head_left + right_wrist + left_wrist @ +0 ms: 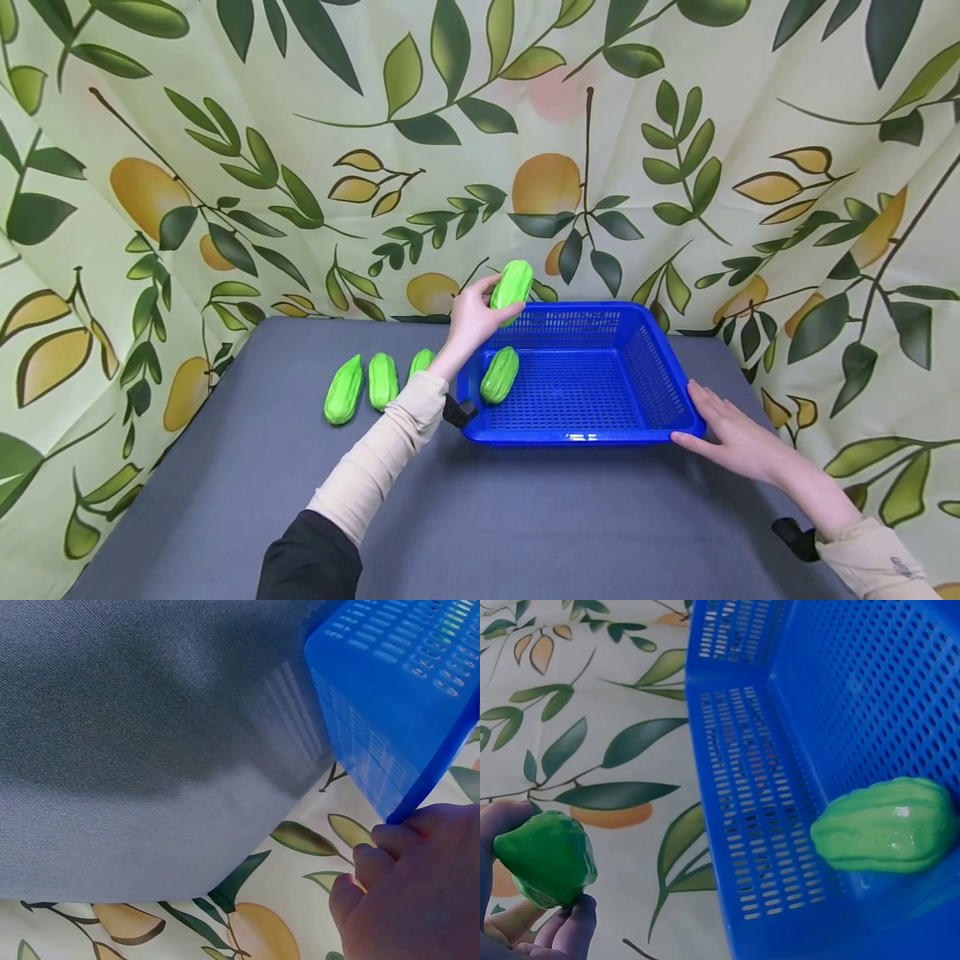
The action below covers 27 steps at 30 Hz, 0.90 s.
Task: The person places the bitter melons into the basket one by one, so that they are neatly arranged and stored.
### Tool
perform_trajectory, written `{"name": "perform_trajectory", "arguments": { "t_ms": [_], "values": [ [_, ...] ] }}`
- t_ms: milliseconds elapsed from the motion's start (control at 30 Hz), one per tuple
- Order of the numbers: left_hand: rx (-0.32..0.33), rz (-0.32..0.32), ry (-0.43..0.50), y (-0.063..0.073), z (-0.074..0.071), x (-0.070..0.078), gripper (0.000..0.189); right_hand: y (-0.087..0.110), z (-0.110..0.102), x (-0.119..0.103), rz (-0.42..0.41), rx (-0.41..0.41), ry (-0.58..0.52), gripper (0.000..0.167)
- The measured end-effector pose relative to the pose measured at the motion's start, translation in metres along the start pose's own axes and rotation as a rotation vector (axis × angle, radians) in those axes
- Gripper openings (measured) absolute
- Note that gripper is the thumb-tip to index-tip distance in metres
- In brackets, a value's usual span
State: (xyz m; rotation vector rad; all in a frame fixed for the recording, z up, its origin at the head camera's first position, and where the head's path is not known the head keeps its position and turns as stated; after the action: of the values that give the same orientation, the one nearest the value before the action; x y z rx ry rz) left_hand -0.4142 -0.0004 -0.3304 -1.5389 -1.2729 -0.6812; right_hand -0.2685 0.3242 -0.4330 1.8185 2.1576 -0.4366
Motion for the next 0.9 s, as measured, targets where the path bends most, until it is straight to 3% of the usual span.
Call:
{"name": "perform_trajectory", "arguments": {
  "t_ms": [233, 433, 900],
  "values": [
    [-0.011, -0.004, -0.076, -0.008, 0.003, -0.003, 0.062, -0.001, 0.001, 0.001, 0.001, 0.006, 0.009, 0.097],
    [0.012, -0.020, -0.066, -0.012, 0.004, -0.005, 0.061, 0.000, 0.000, 0.002, 0.007, 0.002, 0.013, 0.098],
    [-0.080, -0.008, -0.033, 0.000, 0.049, 0.001, 0.060, 0.001, -0.002, -0.001, 0.005, 0.008, 0.000, 0.097]
  ]
}}
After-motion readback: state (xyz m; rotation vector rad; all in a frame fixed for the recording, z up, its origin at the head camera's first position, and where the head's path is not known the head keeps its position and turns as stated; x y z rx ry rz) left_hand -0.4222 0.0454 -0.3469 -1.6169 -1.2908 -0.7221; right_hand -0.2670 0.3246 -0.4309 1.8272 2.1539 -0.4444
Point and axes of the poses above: each hand's wrist, its own y-axis away from the middle knuckle, its own z-axis out of the palm, x = y × z, the point moved 10 cm from there along -y, towards the middle knuckle, and after that the axes turned 10 degrees about x, right-handed, at the moved point
